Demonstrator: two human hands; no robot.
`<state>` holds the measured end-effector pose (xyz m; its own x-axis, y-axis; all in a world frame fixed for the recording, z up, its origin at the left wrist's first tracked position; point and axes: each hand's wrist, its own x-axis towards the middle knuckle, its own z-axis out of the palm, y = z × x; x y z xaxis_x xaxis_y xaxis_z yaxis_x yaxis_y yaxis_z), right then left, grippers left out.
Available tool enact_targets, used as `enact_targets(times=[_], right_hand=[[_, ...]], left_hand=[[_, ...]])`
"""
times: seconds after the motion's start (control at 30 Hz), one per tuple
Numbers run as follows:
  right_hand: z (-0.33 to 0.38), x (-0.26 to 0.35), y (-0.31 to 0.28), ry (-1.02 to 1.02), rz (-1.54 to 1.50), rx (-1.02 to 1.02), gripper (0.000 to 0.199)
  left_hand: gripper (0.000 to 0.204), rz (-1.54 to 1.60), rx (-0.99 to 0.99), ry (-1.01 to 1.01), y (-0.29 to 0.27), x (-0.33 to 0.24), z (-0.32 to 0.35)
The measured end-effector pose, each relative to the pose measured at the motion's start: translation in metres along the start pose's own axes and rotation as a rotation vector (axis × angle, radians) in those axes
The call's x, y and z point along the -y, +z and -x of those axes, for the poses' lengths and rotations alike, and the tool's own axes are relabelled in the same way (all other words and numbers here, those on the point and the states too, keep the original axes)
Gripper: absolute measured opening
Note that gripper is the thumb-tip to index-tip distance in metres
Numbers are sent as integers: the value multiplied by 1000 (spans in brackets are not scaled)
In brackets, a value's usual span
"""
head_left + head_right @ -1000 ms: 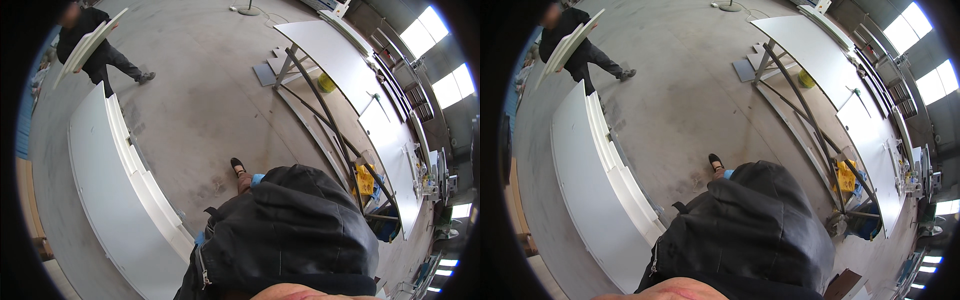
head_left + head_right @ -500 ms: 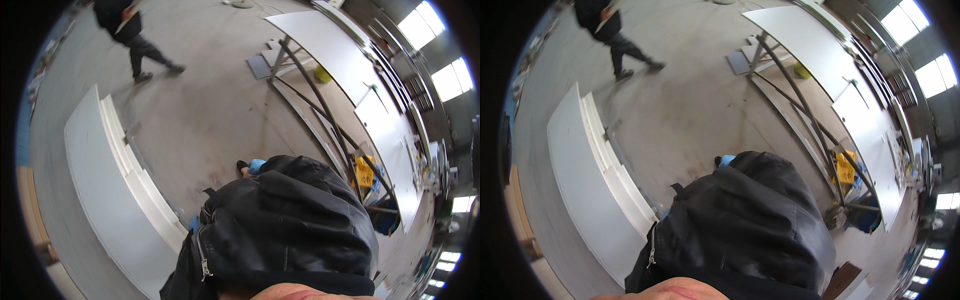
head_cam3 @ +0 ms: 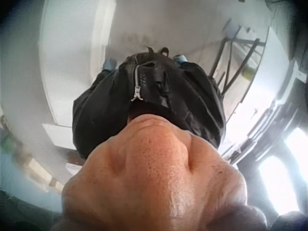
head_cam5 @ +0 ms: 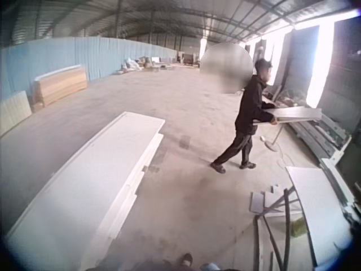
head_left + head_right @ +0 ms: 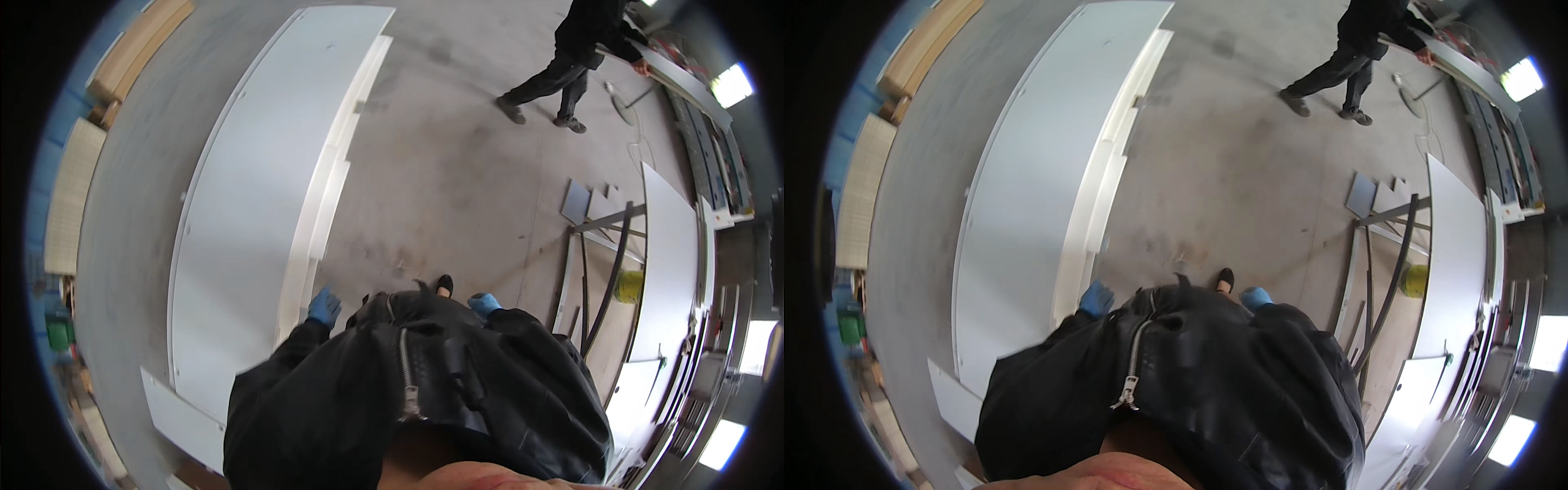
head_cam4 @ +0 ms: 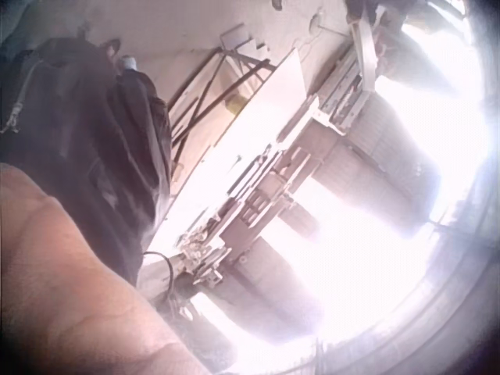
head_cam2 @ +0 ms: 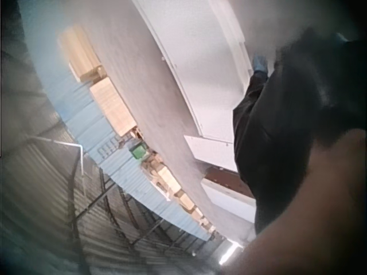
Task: The person measures white rectangular panels with a tape measure, then lifts and stacks them with a coworker. The person repeatedly measures different panels and repositions them on the floor.
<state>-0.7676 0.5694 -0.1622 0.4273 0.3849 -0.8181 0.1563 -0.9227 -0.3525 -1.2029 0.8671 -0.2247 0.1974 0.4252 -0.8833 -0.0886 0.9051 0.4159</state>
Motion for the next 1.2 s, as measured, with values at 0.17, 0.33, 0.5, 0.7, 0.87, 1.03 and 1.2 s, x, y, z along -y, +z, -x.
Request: enact_targets(times=[0.17,0.33,0.5,0.7,0.87,1.03,1.2], right_hand=[[3,53,10,-56,288,77,40],[28,88,25,22,195,130,36],[52,82,29,4,112,11,38],[96,61,22,80,-197,-128,45],[155,74,-2,145,-272,-100,55],[147,53,-7,175,-296,-126,51],[87,-12,17,177,-260,-160,43]], left_hand=[[25,74,29,-43,-59,3,-5],[38,-31,535,-144,-62,-5,-23],[36,-428,208,-148,-15,-17,-40],[36,-648,232,-159,42,-31,-46],[36,-774,261,-166,76,-35,-52],[37,-875,281,-179,101,-37,-57],[39,-978,315,-206,132,-31,-64]])
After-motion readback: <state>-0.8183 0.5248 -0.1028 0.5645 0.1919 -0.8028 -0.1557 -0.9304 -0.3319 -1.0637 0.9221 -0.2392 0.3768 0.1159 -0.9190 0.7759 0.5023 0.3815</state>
